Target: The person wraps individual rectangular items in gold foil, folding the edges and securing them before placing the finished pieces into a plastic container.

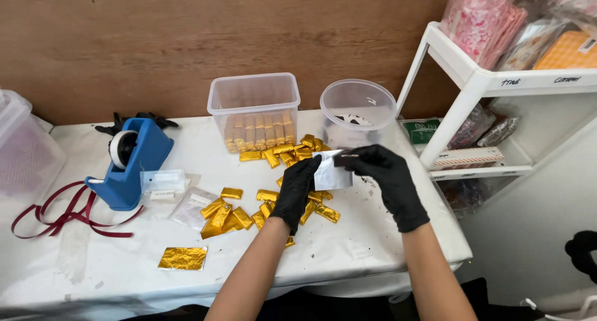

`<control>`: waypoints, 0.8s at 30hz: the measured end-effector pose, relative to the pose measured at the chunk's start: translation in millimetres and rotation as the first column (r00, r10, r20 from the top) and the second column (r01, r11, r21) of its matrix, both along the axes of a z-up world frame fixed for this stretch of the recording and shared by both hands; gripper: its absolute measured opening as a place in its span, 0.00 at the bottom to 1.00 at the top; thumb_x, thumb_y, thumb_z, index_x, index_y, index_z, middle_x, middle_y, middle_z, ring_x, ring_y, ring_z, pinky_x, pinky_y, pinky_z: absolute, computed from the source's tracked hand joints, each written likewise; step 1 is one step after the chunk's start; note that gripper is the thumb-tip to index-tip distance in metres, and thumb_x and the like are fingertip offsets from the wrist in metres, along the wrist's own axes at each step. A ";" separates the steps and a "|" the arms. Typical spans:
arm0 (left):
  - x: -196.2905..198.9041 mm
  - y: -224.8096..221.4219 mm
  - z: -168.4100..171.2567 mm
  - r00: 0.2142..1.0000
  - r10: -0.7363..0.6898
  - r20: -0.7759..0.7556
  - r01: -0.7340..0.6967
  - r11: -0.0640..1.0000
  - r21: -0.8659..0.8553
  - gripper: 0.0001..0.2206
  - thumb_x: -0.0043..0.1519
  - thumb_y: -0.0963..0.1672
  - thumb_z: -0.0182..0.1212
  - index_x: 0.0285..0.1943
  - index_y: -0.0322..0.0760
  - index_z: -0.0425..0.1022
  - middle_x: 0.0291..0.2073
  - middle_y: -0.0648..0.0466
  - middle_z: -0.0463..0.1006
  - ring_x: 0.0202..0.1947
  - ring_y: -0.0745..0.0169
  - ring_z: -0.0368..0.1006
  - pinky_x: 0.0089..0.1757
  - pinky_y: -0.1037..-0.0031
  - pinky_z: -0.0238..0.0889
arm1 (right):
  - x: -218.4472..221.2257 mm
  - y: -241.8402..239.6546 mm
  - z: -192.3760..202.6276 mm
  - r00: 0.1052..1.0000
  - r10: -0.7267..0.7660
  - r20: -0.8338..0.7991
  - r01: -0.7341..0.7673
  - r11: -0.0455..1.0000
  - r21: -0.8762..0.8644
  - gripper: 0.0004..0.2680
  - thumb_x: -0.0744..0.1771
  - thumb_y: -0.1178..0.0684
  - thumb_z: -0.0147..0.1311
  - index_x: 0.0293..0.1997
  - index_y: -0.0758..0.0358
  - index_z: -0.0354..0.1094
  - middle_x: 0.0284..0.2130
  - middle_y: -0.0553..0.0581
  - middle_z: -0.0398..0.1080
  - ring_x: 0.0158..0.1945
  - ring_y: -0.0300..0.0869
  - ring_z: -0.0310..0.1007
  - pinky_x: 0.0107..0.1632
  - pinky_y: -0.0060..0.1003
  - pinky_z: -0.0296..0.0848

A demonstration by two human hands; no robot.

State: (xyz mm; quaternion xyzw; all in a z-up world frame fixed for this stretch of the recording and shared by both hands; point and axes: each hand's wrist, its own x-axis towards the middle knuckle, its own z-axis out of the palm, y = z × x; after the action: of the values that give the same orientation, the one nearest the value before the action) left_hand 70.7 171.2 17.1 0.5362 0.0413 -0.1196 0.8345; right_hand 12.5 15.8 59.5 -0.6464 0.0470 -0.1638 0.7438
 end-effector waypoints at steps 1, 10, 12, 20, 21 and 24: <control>3.5 -0.7 -5.4 1.000 0.003 0.004 -0.003 1.000 -0.001 0.13 0.52 0.48 0.79 0.38 0.39 0.83 0.26 0.57 0.75 0.30 0.69 0.74 0.36 0.80 0.71 | 2.3 -1.3 -10.6 1.000 0.003 0.004 -0.003 1.000 -0.001 0.11 0.61 0.63 0.68 0.46 0.68 0.77 0.35 0.63 0.78 0.39 0.46 0.80 0.45 0.36 0.78; 8.4 -2.6 -11.1 0.998 -0.053 -0.028 0.054 0.998 0.029 0.16 0.55 0.53 0.76 0.41 0.41 0.82 0.31 0.56 0.79 0.33 0.67 0.74 0.39 0.77 0.71 | 4.9 9.2 -25.7 0.987 -0.094 -0.128 0.078 0.989 -0.126 0.12 0.60 0.60 0.73 0.46 0.62 0.79 0.33 0.61 0.78 0.36 0.40 0.76 0.41 0.32 0.76; 8.5 -3.6 -12.7 0.999 -0.043 -0.027 0.044 0.998 0.043 0.18 0.55 0.52 0.75 0.45 0.39 0.83 0.30 0.57 0.78 0.32 0.69 0.75 0.36 0.81 0.71 | 6.7 7.8 -30.8 0.989 -0.104 -0.105 0.088 0.985 -0.147 0.11 0.62 0.61 0.69 0.47 0.62 0.78 0.34 0.59 0.76 0.35 0.38 0.73 0.41 0.31 0.75; -0.3 -4.6 3.7 0.995 -0.078 0.064 0.077 0.997 0.015 0.16 0.49 0.43 0.80 0.45 0.34 0.83 0.30 0.52 0.81 0.33 0.69 0.75 0.40 0.76 0.72 | 9.2 3.7 -36.9 0.979 -0.162 -0.126 0.123 0.955 -0.270 0.11 0.61 0.57 0.72 0.46 0.56 0.79 0.34 0.58 0.78 0.37 0.39 0.76 0.42 0.33 0.77; -3.1 -3.3 6.3 0.996 -0.069 0.062 0.069 0.998 0.010 0.15 0.49 0.42 0.80 0.44 0.34 0.84 0.30 0.51 0.82 0.32 0.69 0.75 0.41 0.76 0.73 | 8.1 4.6 -34.4 0.977 -0.172 -0.127 0.124 0.940 -0.318 0.11 0.62 0.57 0.71 0.47 0.56 0.79 0.35 0.59 0.78 0.40 0.41 0.77 0.43 0.34 0.78; -7.2 -0.6 9.8 0.996 -0.065 0.061 0.066 0.998 -0.010 0.14 0.49 0.41 0.80 0.43 0.34 0.84 0.30 0.50 0.83 0.33 0.69 0.75 0.42 0.76 0.72 | 13.5 -8.3 -37.3 0.968 -0.217 -0.125 0.167 0.932 -0.321 0.16 0.64 0.52 0.69 0.56 0.56 0.72 0.42 0.58 0.77 0.45 0.41 0.75 0.45 0.33 0.77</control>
State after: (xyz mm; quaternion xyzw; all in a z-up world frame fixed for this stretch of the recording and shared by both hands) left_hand 63.5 170.6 26.9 0.5357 -0.0024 -0.1309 0.8342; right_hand 26.1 7.6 22.2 -0.7577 0.1428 -0.1893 0.6080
